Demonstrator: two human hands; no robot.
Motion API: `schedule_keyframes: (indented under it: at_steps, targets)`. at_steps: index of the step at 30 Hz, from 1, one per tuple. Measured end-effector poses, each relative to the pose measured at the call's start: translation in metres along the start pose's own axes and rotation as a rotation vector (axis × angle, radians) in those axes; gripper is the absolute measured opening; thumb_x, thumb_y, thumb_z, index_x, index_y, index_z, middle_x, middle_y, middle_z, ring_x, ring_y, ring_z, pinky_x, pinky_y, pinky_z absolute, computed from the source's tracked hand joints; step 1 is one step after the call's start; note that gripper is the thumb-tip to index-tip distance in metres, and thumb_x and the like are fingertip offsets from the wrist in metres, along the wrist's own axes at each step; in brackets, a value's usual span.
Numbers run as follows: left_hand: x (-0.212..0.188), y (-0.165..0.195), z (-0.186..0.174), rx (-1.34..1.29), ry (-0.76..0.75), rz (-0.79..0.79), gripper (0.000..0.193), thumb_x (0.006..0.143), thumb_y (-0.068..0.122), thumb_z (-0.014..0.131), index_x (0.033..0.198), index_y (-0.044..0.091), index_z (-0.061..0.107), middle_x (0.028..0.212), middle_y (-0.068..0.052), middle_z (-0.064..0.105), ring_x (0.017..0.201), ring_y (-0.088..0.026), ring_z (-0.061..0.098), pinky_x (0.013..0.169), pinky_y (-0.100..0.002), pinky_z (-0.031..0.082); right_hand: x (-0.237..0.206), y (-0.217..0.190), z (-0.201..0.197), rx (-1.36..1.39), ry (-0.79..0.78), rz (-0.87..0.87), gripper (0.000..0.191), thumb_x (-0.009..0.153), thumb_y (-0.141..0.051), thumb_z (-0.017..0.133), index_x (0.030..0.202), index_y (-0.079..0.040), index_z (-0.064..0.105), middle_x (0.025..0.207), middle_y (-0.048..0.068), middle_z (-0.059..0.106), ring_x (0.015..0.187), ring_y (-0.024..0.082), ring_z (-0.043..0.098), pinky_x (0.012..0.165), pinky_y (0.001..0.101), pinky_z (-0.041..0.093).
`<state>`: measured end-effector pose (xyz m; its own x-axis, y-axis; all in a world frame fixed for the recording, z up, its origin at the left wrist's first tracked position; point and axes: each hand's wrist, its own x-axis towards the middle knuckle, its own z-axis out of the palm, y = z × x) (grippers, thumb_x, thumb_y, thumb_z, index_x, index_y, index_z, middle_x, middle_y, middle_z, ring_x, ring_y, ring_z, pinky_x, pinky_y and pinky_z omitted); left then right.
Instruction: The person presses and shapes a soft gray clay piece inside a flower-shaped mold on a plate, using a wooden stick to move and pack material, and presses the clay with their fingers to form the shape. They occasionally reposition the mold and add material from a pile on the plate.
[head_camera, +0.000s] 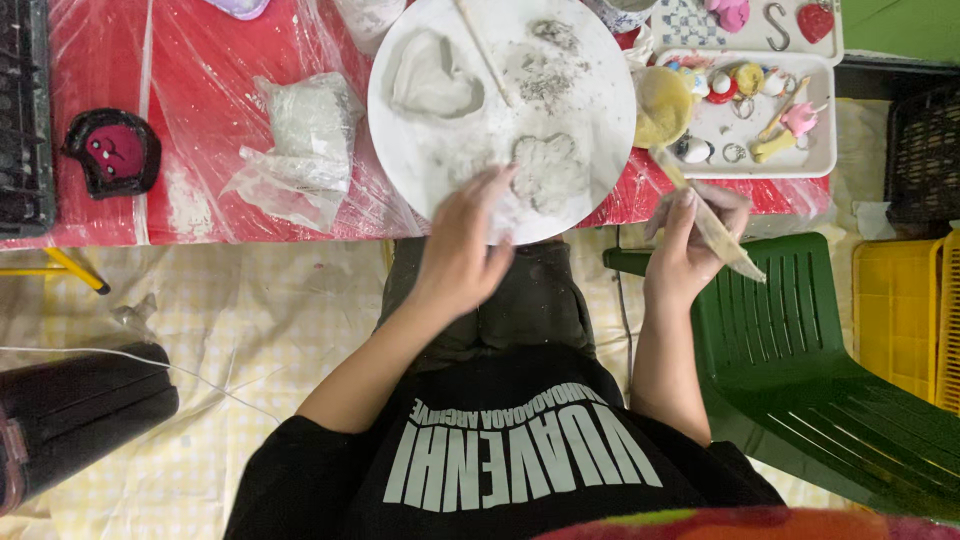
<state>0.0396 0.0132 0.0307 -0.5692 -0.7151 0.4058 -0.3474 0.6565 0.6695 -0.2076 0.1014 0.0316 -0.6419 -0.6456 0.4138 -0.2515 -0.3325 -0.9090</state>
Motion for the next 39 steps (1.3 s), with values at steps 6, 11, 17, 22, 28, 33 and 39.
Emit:
schedule_keyframes:
  at_steps: [6, 11, 17, 22, 28, 33, 39]
  targets:
    - [0.02, -0.034, -0.024, -0.016, 0.206, -0.057, 0.057, 0.109, 0.015, 0.063, 0.157, 0.007, 0.033, 0.139, -0.003, 0.07, 0.138, -0.026, 0.055, 0.122, -0.047, 0.031, 0.046, -0.006, 0.006, -0.478, -0.363, -0.346, 0.011, 0.101, 0.005, 0.071, 0.11, 0.001, 0.066, 0.099, 0.013, 0.063, 0.084, 0.021, 0.061, 0.072, 0.0326, 0.05]
    - [0.039, -0.042, -0.032, -0.014, 0.237, -0.087, 0.049, 0.099, 0.024, 0.077, 0.141, 0.012, 0.054, 0.128, 0.0, 0.072, 0.126, -0.025, 0.058, 0.113, -0.043, 0.036, 0.082, -0.012, 0.017, -0.61, -0.581, -0.464, 0.029, 0.086, 0.01, 0.077, 0.113, -0.003, 0.076, 0.107, 0.01, 0.069, 0.104, 0.025, 0.066, 0.087, 0.0335, 0.054]
    - [0.041, -0.051, -0.033, 0.042, 0.226, -0.019, 0.039, 0.095, 0.022, 0.078, 0.13, 0.016, 0.063, 0.125, 0.0, 0.072, 0.125, -0.024, 0.058, 0.109, -0.042, 0.035, 0.118, -0.007, 0.016, -0.682, -0.606, -0.699, 0.031, 0.086, 0.007, 0.084, 0.113, -0.006, 0.078, 0.108, 0.008, 0.069, 0.107, 0.029, 0.064, 0.09, 0.0379, 0.052]
    - [0.039, -0.058, -0.033, 0.05, 0.223, -0.016, 0.028, 0.097, 0.018, 0.075, 0.125, 0.018, 0.069, 0.123, -0.005, 0.07, 0.124, -0.026, 0.058, 0.107, -0.042, 0.036, 0.131, -0.016, 0.012, -0.655, -0.575, -0.602, 0.033, 0.087, 0.009, 0.078, 0.117, -0.004, 0.076, 0.112, 0.009, 0.07, 0.111, 0.029, 0.064, 0.094, 0.036, 0.052]
    - [0.041, -0.064, -0.039, 0.011, 0.194, -0.008, 0.024, 0.099, 0.014, 0.07, 0.123, 0.018, 0.071, 0.12, -0.003, 0.071, 0.121, -0.024, 0.06, 0.107, -0.042, 0.037, 0.127, -0.038, 0.018, -0.866, -0.541, -0.705, 0.02, 0.086, 0.003, 0.082, 0.096, 0.005, 0.065, 0.102, 0.02, 0.067, 0.095, 0.04, 0.06, 0.081, 0.047, 0.048]
    - [0.04, -0.063, -0.039, 0.018, 0.201, -0.01, 0.023, 0.099, 0.013, 0.069, 0.121, 0.017, 0.072, 0.119, -0.003, 0.071, 0.121, -0.025, 0.06, 0.106, -0.042, 0.037, 0.114, -0.047, 0.02, -0.85, -0.675, -0.188, 0.015, 0.112, -0.014, 0.068, 0.103, -0.002, 0.067, 0.076, 0.016, 0.064, 0.064, 0.031, 0.062, 0.065, 0.0444, 0.048]
    - [0.04, -0.063, -0.036, 0.025, 0.221, -0.009, 0.022, 0.099, 0.011, 0.068, 0.121, 0.017, 0.072, 0.118, -0.003, 0.072, 0.12, -0.024, 0.061, 0.106, -0.042, 0.037, 0.108, -0.039, 0.035, -1.191, -0.699, -0.388, 0.019, 0.109, -0.027, 0.066, 0.109, -0.011, 0.076, 0.074, 0.017, 0.068, 0.067, 0.039, 0.067, 0.06, 0.0487, 0.051]
